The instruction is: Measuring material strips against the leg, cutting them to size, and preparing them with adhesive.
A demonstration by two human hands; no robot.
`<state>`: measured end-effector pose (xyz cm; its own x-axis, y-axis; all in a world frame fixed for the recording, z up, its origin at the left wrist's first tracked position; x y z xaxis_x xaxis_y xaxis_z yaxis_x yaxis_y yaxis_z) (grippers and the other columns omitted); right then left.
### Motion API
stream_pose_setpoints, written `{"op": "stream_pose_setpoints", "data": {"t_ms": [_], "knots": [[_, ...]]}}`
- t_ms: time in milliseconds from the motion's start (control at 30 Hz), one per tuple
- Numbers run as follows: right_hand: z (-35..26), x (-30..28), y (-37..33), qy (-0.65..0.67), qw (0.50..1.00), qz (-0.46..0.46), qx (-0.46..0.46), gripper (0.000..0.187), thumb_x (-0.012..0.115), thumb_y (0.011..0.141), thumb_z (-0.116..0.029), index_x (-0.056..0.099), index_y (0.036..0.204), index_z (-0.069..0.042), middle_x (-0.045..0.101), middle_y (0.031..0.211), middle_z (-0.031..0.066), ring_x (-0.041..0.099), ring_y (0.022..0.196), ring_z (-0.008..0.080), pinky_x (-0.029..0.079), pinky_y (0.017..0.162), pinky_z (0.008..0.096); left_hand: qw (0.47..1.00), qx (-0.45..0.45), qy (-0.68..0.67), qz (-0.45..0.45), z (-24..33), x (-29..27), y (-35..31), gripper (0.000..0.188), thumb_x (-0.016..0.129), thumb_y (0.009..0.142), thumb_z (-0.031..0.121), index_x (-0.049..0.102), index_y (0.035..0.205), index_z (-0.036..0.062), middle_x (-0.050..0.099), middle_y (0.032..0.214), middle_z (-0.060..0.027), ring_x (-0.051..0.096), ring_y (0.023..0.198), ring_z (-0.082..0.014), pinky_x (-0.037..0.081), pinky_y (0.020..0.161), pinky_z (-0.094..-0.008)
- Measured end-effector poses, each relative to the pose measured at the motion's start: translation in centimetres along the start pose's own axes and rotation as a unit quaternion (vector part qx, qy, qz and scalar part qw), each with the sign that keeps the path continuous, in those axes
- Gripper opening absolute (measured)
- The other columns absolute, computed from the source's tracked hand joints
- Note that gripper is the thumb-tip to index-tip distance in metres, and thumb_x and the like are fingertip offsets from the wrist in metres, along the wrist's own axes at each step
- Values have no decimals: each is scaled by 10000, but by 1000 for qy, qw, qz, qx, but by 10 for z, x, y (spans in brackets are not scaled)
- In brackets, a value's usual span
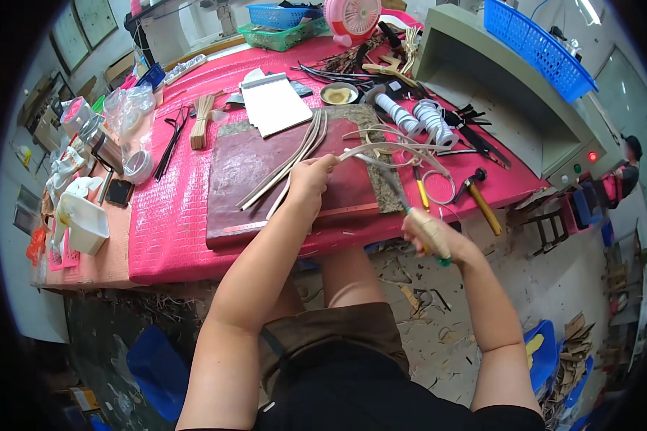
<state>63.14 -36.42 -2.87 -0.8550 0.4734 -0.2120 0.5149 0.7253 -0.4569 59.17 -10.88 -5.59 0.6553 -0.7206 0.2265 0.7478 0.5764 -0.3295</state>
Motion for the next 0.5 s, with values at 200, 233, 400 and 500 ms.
{"op": "stream_pose_setpoints", "data": {"t_ms": [200,233,400,500], "knots": [[-7,19,7,-6,999,-8,53,455,453,908,-543,464,923,-89,471,683,-33,459,506,31,436,459,199,995,-71,-65,-20,-5,19,-23,138,685,731,121,590,756,26,463,622,31,289,439,-23,183,390,-203],[-10,19,9,-15,998,-10,53,455,458,904,-547,459,909,-92,462,669,-38,449,487,30,433,450,199,994,-69,-73,-35,-6,20,-25,139,687,731,123,590,753,26,466,623,29,287,437,-24,182,389,-205],[-15,21,8,-59,997,-14,42,453,472,898,-545,449,890,-93,446,653,-43,433,462,26,426,428,203,996,-47,-74,-11,-7,15,-26,154,690,736,122,619,821,16,482,691,15,349,481,-27,206,382,-185],[-11,22,5,-47,998,-8,30,440,483,897,-537,447,888,-99,440,652,-45,434,464,25,425,425,202,996,-23,-81,11,-3,13,-27,155,689,737,126,624,824,15,478,687,22,335,473,-24,197,384,-189]]}}
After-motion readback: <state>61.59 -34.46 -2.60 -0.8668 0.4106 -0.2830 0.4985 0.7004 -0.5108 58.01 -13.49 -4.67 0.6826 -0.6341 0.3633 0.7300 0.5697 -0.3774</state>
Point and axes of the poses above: each hand's wrist, its own y-axis towards the middle knuckle, its own x-axis out of the palm, z = x × y, the point moved 6 cm from there along y, towards the middle knuckle
